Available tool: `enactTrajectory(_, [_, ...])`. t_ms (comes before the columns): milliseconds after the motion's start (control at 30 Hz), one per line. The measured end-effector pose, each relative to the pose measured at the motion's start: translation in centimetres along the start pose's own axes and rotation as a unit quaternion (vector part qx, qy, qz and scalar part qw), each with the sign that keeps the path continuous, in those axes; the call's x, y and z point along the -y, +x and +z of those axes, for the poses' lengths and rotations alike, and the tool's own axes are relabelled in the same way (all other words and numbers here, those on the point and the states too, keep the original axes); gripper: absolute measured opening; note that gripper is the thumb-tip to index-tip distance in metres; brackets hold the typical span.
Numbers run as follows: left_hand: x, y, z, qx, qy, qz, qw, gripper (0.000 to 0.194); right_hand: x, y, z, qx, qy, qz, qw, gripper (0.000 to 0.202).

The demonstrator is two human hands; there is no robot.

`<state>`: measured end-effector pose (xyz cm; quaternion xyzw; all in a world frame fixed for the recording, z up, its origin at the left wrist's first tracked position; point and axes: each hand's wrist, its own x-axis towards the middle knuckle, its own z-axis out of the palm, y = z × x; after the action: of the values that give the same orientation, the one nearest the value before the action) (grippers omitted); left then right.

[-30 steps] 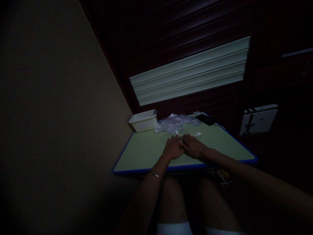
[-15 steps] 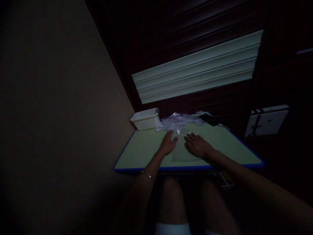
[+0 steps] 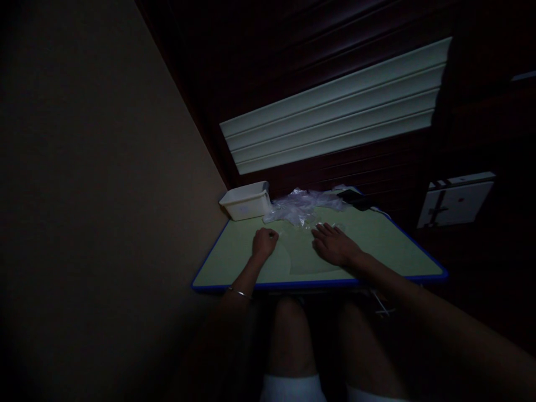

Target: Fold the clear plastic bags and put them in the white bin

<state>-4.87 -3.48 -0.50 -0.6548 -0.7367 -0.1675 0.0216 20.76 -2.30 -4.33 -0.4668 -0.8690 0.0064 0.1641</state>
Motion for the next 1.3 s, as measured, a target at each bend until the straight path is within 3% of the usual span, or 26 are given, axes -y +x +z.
enactTrajectory(367, [-1.4, 0.7, 0.4, -0.026, -0.25, -0.013, 0.968, 0.02, 0.5, 0.0, -0.3, 0.004, -0.021, 0.005, 1.0, 0.059])
enactTrajectory(667, [-2.2, 0.6, 1.3, 0.029, -0.378, 0.024, 0.925, 0.048, 1.2, -0.1, -0.9, 0.006, -0.019, 0.01, 1.0, 0.058])
enactTrajectory(900, [-1.2, 0.3, 1.0, 0.031, -0.339, 0.065, 0.938, 0.041, 1.1, -0.1, -0.9, 0.009, -0.017, 0.01, 1.0, 0.06])
enactTrajectory(1067, [-0.3, 2.0, 0.8, -0.007, -0.235, 0.032, 0.971, 0.029, 1.2, -0.2, -1.1, 0.009, -0.015, 0.009, 1.0, 0.06])
enactTrajectory(1300, [-1.0, 4.3, 1.6, 0.006, -0.127, 0.024, 0.992, 0.027, 0.9, -0.1, -0.7, 0.006, -0.011, 0.009, 1.0, 0.06])
